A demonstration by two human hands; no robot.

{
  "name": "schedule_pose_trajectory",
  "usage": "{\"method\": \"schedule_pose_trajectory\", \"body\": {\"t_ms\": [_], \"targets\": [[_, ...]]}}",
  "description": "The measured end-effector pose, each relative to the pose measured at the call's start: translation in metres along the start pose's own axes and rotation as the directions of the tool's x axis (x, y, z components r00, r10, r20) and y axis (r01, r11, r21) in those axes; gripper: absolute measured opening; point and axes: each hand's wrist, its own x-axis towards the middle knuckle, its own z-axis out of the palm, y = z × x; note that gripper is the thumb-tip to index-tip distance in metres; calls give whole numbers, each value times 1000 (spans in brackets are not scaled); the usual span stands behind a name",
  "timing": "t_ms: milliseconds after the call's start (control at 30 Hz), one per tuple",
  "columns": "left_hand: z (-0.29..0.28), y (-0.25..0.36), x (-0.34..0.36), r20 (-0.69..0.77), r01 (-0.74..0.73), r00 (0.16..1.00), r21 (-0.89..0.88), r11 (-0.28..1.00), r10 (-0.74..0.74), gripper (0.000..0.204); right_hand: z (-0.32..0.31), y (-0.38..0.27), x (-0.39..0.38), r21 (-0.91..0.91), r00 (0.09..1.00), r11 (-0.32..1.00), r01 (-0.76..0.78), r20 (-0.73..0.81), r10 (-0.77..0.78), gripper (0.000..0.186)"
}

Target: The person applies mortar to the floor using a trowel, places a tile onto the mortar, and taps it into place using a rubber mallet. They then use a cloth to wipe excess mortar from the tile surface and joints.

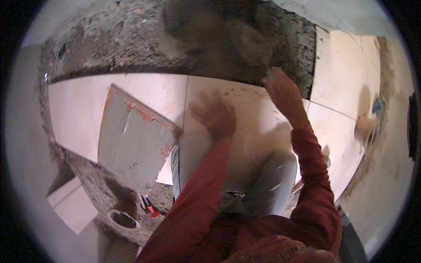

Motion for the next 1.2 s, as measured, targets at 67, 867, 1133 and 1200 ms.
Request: {"method": "schedule_pose_trajectory", "body": {"t_ms": [67, 867, 1133, 1200], "targets": [[6, 4, -12, 11, -2, 1000, -2, 1000, 2, 75, 8, 14, -7, -505, 990, 854, 121, 123, -67, 29], [1, -6, -10, 101, -13, 995, 3, 1000, 13, 75, -3, 66, 118, 775, 780, 149, -615, 569, 261, 35], [-7, 9, -9, 18, -40, 999, -71, 997, 42, 72, 64, 11, 173, 609, 924, 788, 94, 241, -297, 33], [-9, 8, -8, 31, -30, 999, -77, 997, 33, 72, 48, 8, 166, 224, 832, 867, 444, 256, -492, 31]]}}
